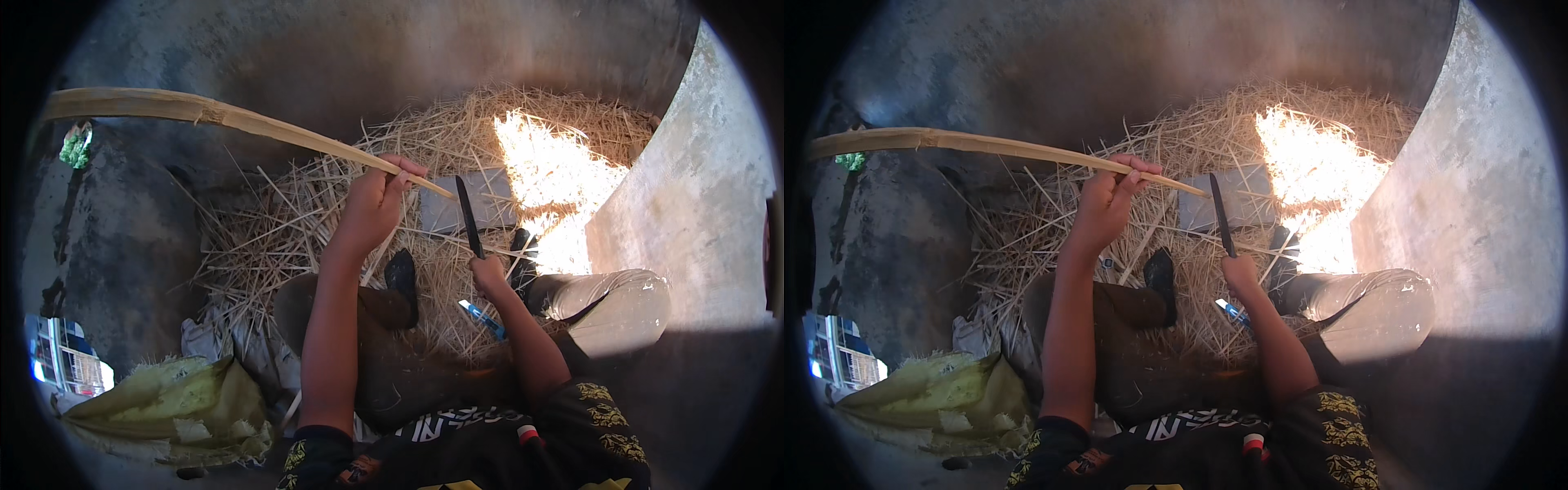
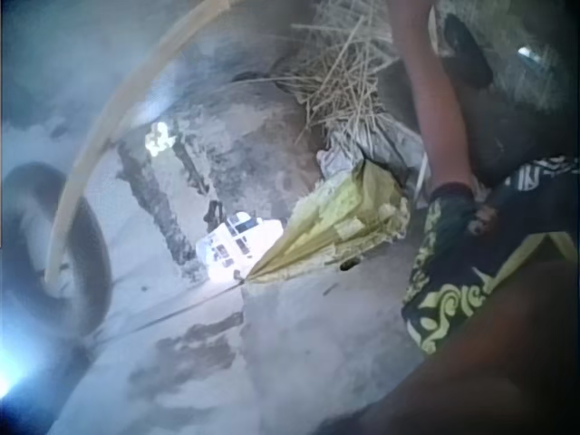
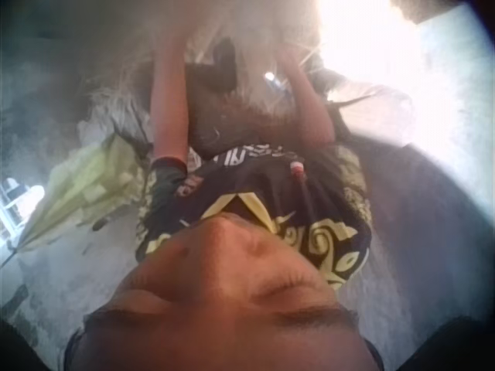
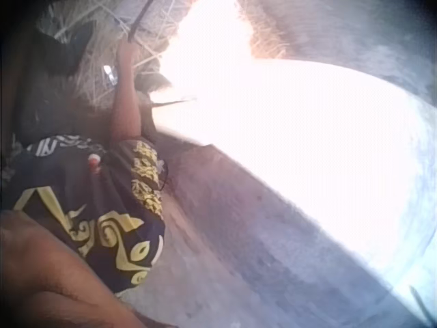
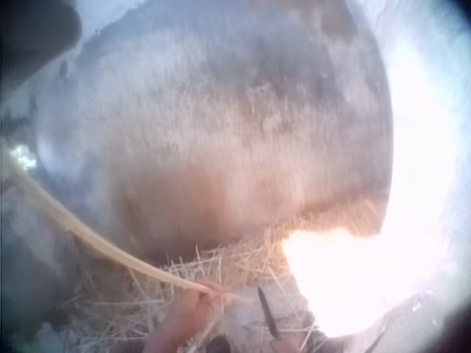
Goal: The person sits on a floor covered with straw and uses a large knife to shave and smooth a long bamboo stick. They hold the stick with their left hand and scrape the blade along its length to remove the outer layer, creating thin shavings.
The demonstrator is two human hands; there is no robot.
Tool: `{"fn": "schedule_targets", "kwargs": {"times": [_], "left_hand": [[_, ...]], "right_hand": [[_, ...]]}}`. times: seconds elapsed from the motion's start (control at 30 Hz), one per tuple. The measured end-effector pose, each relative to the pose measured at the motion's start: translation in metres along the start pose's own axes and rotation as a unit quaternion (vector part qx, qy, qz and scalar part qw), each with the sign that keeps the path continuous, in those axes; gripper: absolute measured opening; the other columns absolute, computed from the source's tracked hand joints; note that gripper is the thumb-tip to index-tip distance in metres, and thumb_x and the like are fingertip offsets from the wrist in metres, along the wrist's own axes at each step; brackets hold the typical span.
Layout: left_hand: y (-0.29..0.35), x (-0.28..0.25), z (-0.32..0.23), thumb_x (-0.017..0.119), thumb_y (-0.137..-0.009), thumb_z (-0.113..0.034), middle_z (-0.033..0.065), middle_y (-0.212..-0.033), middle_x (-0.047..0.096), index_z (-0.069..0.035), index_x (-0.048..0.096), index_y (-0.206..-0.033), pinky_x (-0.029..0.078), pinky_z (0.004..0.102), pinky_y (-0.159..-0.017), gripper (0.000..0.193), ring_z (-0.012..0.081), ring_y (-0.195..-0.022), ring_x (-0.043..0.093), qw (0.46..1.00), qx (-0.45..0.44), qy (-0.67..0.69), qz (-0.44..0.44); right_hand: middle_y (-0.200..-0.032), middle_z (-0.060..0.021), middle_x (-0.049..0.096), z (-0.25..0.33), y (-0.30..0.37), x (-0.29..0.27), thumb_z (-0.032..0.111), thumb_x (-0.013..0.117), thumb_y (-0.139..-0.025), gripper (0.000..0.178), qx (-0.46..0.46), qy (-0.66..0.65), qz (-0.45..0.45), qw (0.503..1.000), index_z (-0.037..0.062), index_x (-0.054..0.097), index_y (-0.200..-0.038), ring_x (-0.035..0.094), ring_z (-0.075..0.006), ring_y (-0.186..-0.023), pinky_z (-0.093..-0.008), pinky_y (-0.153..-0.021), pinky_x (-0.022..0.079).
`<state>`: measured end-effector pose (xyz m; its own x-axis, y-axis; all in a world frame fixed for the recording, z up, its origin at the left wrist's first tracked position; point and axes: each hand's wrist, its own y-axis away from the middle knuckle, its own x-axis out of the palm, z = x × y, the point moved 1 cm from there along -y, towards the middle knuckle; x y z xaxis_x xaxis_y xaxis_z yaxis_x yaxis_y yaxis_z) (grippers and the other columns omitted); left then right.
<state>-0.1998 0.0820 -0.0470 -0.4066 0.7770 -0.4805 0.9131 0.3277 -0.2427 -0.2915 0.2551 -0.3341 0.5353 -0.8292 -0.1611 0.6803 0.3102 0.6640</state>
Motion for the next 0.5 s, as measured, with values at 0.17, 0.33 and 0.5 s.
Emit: {"fn": "schedule_targets", "kwargs": {"times": [0.17, 0.33, 0.5], "left_hand": [[0.004, -0.011, 0.014, 0.042, -0.105, -0.010, 0.0114, -0.112, 0.066, 0.000, 0.057, -0.109, 0.051, 0.0340, -0.099, 0.019, 0.0204, -0.112, 0.063, 0.999, 0.015, -0.007, -0.036], [0.001, -0.010, 0.016, 0.041, -0.105, -0.008, 0.0119, -0.111, 0.066, 0.000, 0.057, -0.109, 0.051, 0.0330, -0.100, 0.018, 0.0205, -0.112, 0.063, 0.999, 0.021, 0.006, -0.046], [-0.004, -0.010, 0.021, 0.042, -0.105, -0.012, 0.0129, -0.110, 0.066, -0.001, 0.052, -0.112, 0.051, 0.0378, -0.099, 0.017, 0.0206, -0.108, 0.064, 0.997, 0.012, 0.045, -0.058]], "right_hand": [[-0.060, -0.0194, 0.057, 0.043, 0.038, -0.006, 0.028, 0.063, -0.082, 0.038, -0.266, 0.138, -0.169, 0.939, -0.0087, 0.059, -0.071, 0.060, -0.0305, -0.059, -0.0440, -0.062, 0.047], [-0.071, -0.0278, 0.065, 0.039, 0.041, 0.002, 0.035, 0.063, -0.081, 0.046, -0.315, -0.114, -0.153, 0.930, -0.0104, 0.065, -0.078, 0.068, -0.0419, -0.076, -0.0486, -0.072, 0.049], [-0.057, -0.0118, 0.057, -0.012, -0.029, 0.006, 0.030, 0.062, -0.084, 0.039, -0.137, 0.084, -0.113, 0.981, -0.0028, 0.055, -0.063, 0.059, -0.0228, -0.055, -0.0390, -0.050, 0.041]]}}
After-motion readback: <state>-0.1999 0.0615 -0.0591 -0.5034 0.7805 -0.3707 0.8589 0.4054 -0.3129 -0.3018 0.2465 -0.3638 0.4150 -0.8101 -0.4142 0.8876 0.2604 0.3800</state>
